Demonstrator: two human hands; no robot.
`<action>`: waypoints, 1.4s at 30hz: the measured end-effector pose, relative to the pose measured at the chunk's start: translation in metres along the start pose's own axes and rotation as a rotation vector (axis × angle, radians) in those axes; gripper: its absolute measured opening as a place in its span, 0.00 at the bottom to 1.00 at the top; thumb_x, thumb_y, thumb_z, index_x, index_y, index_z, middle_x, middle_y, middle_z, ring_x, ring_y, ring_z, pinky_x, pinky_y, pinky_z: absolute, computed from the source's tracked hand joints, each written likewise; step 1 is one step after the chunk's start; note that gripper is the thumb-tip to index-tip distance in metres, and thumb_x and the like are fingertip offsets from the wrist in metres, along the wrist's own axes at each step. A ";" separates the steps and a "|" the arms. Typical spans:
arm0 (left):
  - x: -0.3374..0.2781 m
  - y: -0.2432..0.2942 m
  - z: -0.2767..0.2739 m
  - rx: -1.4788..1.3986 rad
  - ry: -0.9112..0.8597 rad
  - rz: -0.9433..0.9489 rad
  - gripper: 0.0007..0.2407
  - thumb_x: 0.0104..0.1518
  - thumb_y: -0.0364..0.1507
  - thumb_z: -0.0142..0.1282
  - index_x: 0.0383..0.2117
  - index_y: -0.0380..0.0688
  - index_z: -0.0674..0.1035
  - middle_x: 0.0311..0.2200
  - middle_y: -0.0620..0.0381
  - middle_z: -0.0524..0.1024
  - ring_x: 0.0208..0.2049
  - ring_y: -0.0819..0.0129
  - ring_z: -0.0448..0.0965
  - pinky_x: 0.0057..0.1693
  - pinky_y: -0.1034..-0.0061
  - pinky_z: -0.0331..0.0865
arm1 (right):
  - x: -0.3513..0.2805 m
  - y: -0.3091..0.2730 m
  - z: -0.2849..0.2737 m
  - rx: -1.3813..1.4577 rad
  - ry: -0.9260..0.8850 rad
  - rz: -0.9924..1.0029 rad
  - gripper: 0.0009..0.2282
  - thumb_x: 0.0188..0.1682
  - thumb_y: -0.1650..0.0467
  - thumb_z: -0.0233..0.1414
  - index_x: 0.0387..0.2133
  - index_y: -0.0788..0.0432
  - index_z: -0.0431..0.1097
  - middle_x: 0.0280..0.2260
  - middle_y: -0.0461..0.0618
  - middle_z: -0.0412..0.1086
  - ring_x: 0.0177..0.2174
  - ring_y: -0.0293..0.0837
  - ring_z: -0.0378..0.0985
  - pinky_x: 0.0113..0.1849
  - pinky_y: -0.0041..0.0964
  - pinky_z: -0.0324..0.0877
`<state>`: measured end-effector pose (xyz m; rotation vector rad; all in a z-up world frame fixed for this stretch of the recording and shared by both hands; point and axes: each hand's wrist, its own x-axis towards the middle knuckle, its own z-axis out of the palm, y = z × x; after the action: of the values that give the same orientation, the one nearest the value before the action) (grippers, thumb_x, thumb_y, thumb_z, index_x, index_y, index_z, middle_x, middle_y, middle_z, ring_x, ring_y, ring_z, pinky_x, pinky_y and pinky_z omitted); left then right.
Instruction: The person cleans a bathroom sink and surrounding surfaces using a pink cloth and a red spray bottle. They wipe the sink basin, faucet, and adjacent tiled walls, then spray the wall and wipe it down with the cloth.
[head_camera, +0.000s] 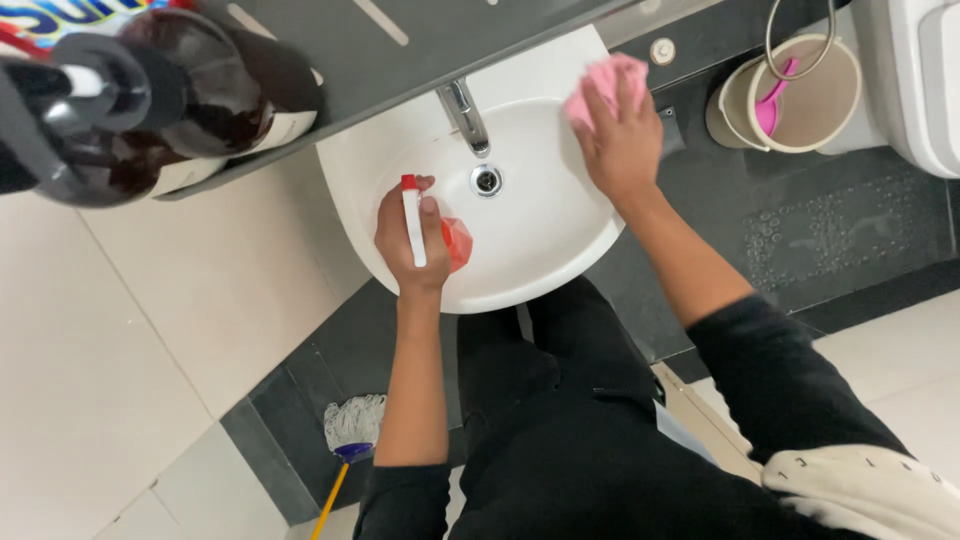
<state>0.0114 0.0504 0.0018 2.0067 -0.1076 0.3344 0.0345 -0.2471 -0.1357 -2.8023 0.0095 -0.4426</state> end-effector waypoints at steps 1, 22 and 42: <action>-0.002 0.000 0.004 0.006 0.008 -0.007 0.11 0.68 0.32 0.50 0.44 0.36 0.79 0.42 0.48 0.81 0.44 0.56 0.82 0.54 0.67 0.73 | 0.023 -0.005 0.002 0.005 -0.007 -0.009 0.22 0.56 0.60 0.56 0.64 0.48 0.67 0.65 0.66 0.58 0.56 0.73 0.62 0.49 0.66 0.63; -0.025 0.004 0.032 -0.033 0.007 -0.135 0.16 0.69 0.39 0.49 0.45 0.36 0.78 0.43 0.48 0.82 0.41 0.61 0.81 0.51 0.71 0.74 | 0.067 0.012 -0.013 0.271 -0.255 0.001 0.24 0.51 0.62 0.60 0.62 0.39 0.70 0.68 0.57 0.52 0.50 0.64 0.69 0.47 0.56 0.72; -0.050 0.007 0.039 -0.034 -0.019 -0.106 0.19 0.69 0.40 0.49 0.46 0.31 0.77 0.43 0.44 0.82 0.42 0.58 0.83 0.51 0.68 0.75 | 0.072 -0.020 0.036 0.019 0.013 -0.210 0.20 0.61 0.62 0.50 0.66 0.51 0.64 0.64 0.61 0.59 0.63 0.71 0.52 0.58 0.75 0.45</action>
<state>-0.0309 0.0091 -0.0227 1.9736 -0.0184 0.2442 0.1137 -0.2215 -0.1409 -2.7930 -0.2867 -0.5066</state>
